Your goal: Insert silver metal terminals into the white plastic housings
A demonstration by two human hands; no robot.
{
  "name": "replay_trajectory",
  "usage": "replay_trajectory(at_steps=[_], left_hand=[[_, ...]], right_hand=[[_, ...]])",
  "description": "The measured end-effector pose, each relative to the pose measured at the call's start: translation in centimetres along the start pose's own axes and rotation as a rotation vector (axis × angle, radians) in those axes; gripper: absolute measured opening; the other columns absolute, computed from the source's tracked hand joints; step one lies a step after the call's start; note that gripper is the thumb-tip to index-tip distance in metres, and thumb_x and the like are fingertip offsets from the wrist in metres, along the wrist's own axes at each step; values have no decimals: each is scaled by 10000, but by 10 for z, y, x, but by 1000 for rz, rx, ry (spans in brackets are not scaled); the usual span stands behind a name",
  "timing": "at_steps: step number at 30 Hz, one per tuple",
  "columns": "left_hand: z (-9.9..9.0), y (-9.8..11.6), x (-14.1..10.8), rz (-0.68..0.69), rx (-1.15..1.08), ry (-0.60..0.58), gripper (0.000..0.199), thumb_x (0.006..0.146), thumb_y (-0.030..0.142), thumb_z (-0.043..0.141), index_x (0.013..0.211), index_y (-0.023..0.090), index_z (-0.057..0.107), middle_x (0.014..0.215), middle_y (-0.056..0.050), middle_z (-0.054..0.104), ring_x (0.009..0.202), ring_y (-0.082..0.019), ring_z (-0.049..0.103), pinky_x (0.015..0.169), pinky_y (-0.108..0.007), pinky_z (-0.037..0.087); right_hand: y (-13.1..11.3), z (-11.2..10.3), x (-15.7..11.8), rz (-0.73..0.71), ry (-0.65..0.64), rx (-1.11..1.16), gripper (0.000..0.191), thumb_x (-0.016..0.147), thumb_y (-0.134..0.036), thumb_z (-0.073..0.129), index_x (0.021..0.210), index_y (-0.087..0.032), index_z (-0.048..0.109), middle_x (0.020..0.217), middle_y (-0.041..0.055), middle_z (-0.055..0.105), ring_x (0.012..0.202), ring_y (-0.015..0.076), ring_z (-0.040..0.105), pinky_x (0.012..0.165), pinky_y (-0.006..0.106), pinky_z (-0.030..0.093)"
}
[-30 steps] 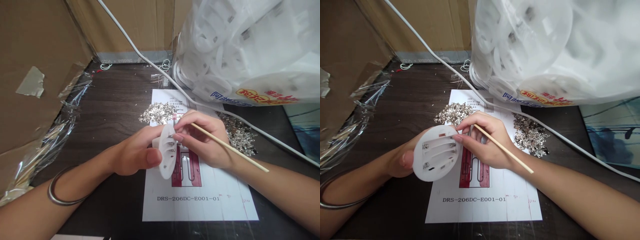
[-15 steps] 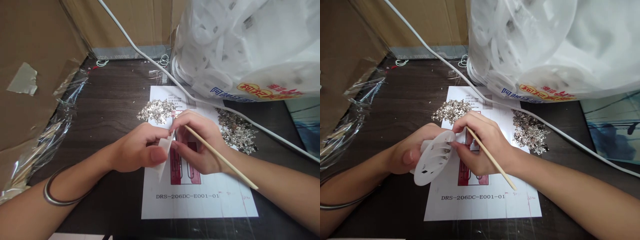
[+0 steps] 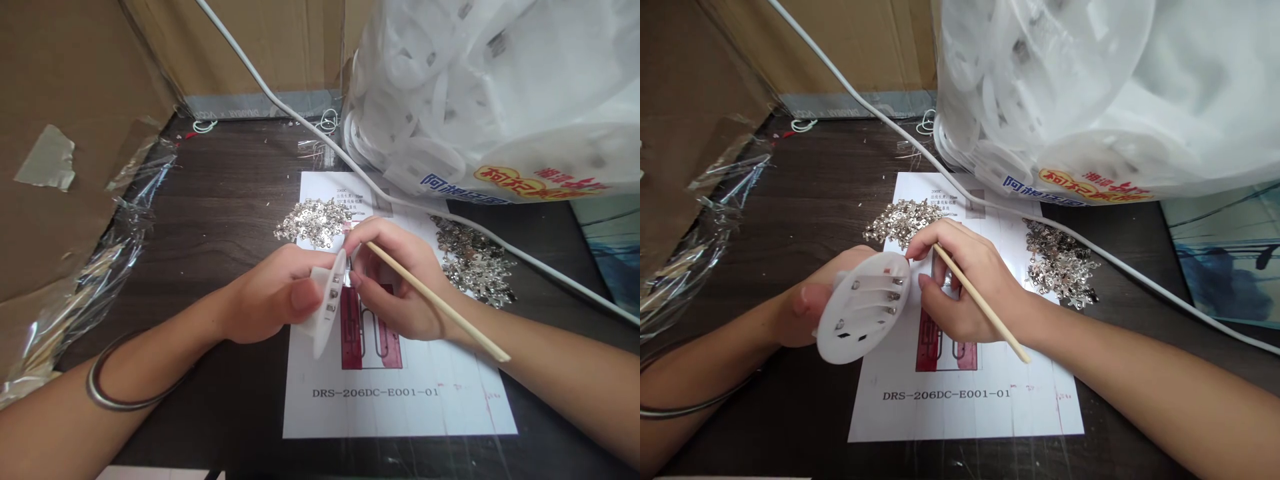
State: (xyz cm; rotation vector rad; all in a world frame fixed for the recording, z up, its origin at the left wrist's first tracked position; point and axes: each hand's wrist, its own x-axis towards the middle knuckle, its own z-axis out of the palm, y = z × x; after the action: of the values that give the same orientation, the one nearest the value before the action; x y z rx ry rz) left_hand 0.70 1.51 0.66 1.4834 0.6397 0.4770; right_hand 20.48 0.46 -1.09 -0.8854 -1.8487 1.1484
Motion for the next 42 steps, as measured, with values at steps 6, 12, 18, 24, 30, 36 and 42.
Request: replay_trajectory(at_steps=[6,12,18,24,30,36,42], left_hand=[[4,2,-2,39,-149,10,581,775,752,521,810,176,594,668,9,583,583,-120,521,513,-227,434],[-3,5,-2,64,12,-80,578,785,727,536,841,154,575,694,4,545,567,-109,465,483,-228,389],[-5,0,0,135,51,-109,564,809,721,510,827,158,531,699,19,487,570,-97,426,486,-227,367],[-5,3,3,127,57,-100,601,775,757,512,835,160,551,706,17,492,572,-101,416,487,-233,371],[-5,1,1,77,167,-86,654,750,819,453,761,168,515,645,30,427,532,-98,360,447,-250,327],[-4,-1,0,99,203,-72,641,759,812,447,726,174,494,633,38,436,521,-88,360,446,-242,332],[-4,-2,0,113,190,-75,620,773,791,459,731,174,500,629,42,452,513,-84,377,439,-234,339]], right_hand=[[-2,-2,3,102,-17,98,231,803,-263,720,933,-201,538,699,-40,523,538,76,486,438,218,371],[-2,-3,2,138,-74,221,216,827,-215,652,1000,-214,522,703,-41,513,571,89,521,420,199,373],[-1,-4,1,132,-85,229,204,836,-202,620,1016,-211,526,719,-36,514,588,87,525,428,191,382],[-2,-5,2,120,-82,206,216,829,-216,637,1017,-203,530,722,-35,515,569,83,501,440,199,408],[-2,-5,1,136,-103,207,194,849,-231,634,1013,-206,532,747,-25,525,618,92,519,462,197,416],[2,-4,2,128,-102,263,226,805,-191,652,980,-186,510,787,-19,525,576,69,485,415,177,370],[2,-5,1,122,-125,254,203,811,-185,645,927,-185,479,701,-41,489,545,67,443,416,180,358]])
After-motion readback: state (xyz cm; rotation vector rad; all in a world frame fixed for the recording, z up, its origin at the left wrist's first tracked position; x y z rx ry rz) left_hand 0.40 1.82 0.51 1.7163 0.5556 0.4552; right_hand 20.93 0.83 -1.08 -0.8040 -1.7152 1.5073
